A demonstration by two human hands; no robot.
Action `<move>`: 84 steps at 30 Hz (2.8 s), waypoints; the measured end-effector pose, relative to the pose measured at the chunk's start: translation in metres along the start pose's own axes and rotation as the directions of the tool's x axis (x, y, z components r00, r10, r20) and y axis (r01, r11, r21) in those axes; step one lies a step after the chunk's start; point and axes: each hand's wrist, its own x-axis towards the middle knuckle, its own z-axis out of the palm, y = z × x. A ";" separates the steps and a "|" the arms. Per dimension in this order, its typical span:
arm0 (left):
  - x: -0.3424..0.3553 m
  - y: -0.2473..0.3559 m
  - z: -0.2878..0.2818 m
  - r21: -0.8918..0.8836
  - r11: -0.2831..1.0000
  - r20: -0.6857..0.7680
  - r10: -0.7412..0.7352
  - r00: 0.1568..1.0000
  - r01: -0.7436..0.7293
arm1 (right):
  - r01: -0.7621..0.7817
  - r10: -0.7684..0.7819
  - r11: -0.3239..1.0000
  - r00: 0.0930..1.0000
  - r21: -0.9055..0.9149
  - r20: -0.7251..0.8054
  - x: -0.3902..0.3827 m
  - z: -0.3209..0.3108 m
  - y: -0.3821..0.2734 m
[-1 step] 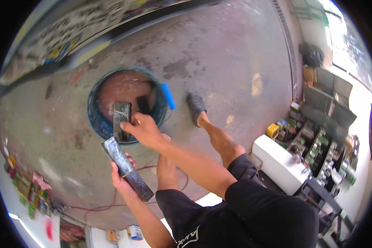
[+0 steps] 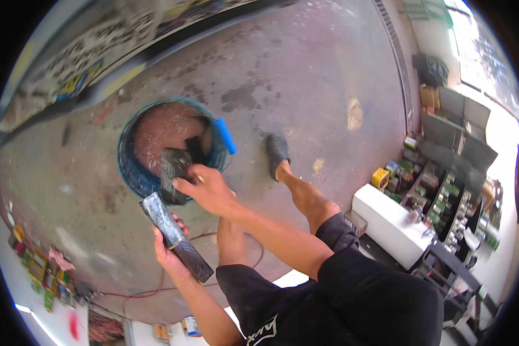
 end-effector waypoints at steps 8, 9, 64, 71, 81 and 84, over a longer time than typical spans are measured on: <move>-0.009 -0.092 0.108 0.205 0.971 0.271 -0.181 0.946 0.127 | -0.154 0.306 0.918 0.863 0.366 -0.403 -0.052 -0.259 0.140; -0.009 -0.116 0.119 0.237 0.959 0.288 -0.223 0.931 0.156 | -0.156 0.323 0.924 0.809 0.350 -0.491 -0.043 -0.288 0.180; -0.031 -0.340 0.182 0.599 0.790 0.012 -0.175 0.984 0.133 | 0.097 -0.095 0.979 0.995 0.178 -0.022 -0.080 -0.283 0.143; -0.031 -0.166 0.220 0.698 0.675 0.196 0.140 0.970 -0.239 | 0.094 -0.118 0.879 0.993 0.467 0.023 -0.069 -0.188 0.006; -0.005 0.053 0.391 0.525 0.695 0.523 0.191 0.830 -0.491 | 0.657 -0.663 0.719 0.552 -0.226 -0.506 0.039 -0.278 -0.285; -0.002 0.065 0.427 0.535 0.585 0.601 0.244 0.761 -0.610 | 0.585 -0.744 0.665 0.459 -0.464 -0.486 0.104 -0.293 -0.320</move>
